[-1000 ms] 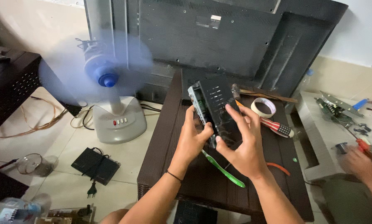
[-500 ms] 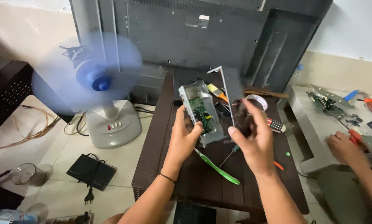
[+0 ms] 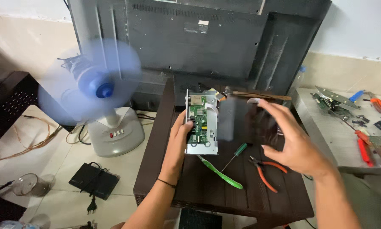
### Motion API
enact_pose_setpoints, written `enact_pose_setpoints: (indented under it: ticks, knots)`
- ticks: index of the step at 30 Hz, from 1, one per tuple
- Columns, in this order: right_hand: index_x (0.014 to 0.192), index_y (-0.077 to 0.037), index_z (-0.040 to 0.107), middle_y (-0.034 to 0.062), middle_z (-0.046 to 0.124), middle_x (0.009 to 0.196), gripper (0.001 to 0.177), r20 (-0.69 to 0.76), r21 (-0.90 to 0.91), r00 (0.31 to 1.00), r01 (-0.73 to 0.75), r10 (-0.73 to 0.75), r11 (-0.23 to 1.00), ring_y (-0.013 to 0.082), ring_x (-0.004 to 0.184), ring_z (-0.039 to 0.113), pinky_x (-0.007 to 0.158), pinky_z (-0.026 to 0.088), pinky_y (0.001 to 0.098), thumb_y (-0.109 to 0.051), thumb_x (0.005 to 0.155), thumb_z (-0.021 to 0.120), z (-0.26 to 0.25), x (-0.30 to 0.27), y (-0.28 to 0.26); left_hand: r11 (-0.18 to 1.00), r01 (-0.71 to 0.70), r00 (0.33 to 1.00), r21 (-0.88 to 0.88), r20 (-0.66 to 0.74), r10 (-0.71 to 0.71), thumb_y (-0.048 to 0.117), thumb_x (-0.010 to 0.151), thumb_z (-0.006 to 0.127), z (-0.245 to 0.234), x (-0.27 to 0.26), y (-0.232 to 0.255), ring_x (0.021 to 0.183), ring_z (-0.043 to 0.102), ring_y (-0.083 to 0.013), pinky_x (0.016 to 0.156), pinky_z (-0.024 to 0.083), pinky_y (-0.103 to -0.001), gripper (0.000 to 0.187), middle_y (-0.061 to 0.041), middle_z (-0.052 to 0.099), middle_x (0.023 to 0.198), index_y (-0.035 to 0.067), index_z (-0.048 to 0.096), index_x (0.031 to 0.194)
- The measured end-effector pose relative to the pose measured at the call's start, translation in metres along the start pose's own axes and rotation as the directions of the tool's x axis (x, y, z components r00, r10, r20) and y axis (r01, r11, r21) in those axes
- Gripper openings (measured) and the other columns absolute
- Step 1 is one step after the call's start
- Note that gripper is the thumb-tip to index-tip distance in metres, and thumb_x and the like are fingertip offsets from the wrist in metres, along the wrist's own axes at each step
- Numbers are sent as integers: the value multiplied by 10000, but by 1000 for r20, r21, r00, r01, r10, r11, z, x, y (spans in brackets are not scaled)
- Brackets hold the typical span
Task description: The person cleans a circuit board with a toothbrush and then assembles it into a metal casing. They attach a ribbon cable, insert the board into the casing, and secure the back cover.
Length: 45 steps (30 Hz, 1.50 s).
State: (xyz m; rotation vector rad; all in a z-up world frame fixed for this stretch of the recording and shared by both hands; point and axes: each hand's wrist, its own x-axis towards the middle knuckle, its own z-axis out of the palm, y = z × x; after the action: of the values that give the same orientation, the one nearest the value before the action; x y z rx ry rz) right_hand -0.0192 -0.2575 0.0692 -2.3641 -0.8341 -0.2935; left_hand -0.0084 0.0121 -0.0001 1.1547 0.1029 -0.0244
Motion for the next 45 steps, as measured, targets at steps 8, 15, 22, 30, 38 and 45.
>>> enact_pose_setpoints:
  ticks: [8, 15, 22, 30, 38, 45]
  knots:
    - [1559, -213, 362, 0, 307, 1617, 883, 321, -199, 944, 142, -73, 970, 326, 1589, 101, 1237, 155, 544, 143, 766, 515, 9, 23, 7, 956, -272, 933, 111, 275, 234, 600, 830, 609, -12, 23, -32, 1220, 619, -183, 1011, 480, -328, 811, -78, 658, 1339, 60, 550, 1432]
    - [1549, -365, 361, -12, 133, 1697, 929, 272, -278, 958, -14, 93, 960, 349, 1605, 38, 1112, 367, 558, 177, 817, 545, 18, 44, -1, 965, -207, 969, 160, 167, 180, 346, 804, 724, -11, 19, -27, 1104, 638, -168, 904, 522, -319, 666, -56, 666, 1243, 94, 530, 1390]
    - [1645, -277, 110, 129, 147, 1672, 1060, 224, -17, 940, -262, 259, 965, 456, 1533, 128, 1175, 183, 712, -41, 779, 673, 18, 54, -6, 932, -336, 935, 137, 164, 313, 390, 850, 781, -19, 23, -34, 1248, 549, -342, 1018, 488, -526, 816, -288, 598, 1300, -24, 464, 1477]
    - [1646, -98, 19, 400, 94, 1595, 1607, 205, -158, 838, -482, 506, 862, 580, 1475, 186, 1126, 273, 762, -700, 477, 941, 38, 62, -41, 894, -389, 917, 223, 191, 351, 240, 800, 861, -13, 27, -35, 1151, 563, -307, 988, 507, -523, 786, -257, 647, 1184, -2, 460, 1431]
    - [1655, -130, -34, 382, 128, 1572, 1608, 239, -148, 842, -461, 484, 875, 554, 1492, 196, 1148, 283, 705, -589, 511, 999, 46, 64, -40, 913, -347, 930, 215, 206, 305, 245, 747, 888, -9, 16, -23, 987, 612, -267, 816, 574, -439, 785, -216, 691, 1037, 50, 495, 1398]
    - [1640, -132, 164, 388, 215, 1547, 1564, 126, -168, 943, -287, 309, 943, 588, 1433, 281, 1147, 267, 688, -598, 409, 1009, 43, 58, -16, 907, -365, 921, 211, 228, 317, 325, 848, 804, -7, 18, -28, 1175, 627, -368, 977, 525, -546, 740, -297, 668, 1222, 39, 474, 1445]
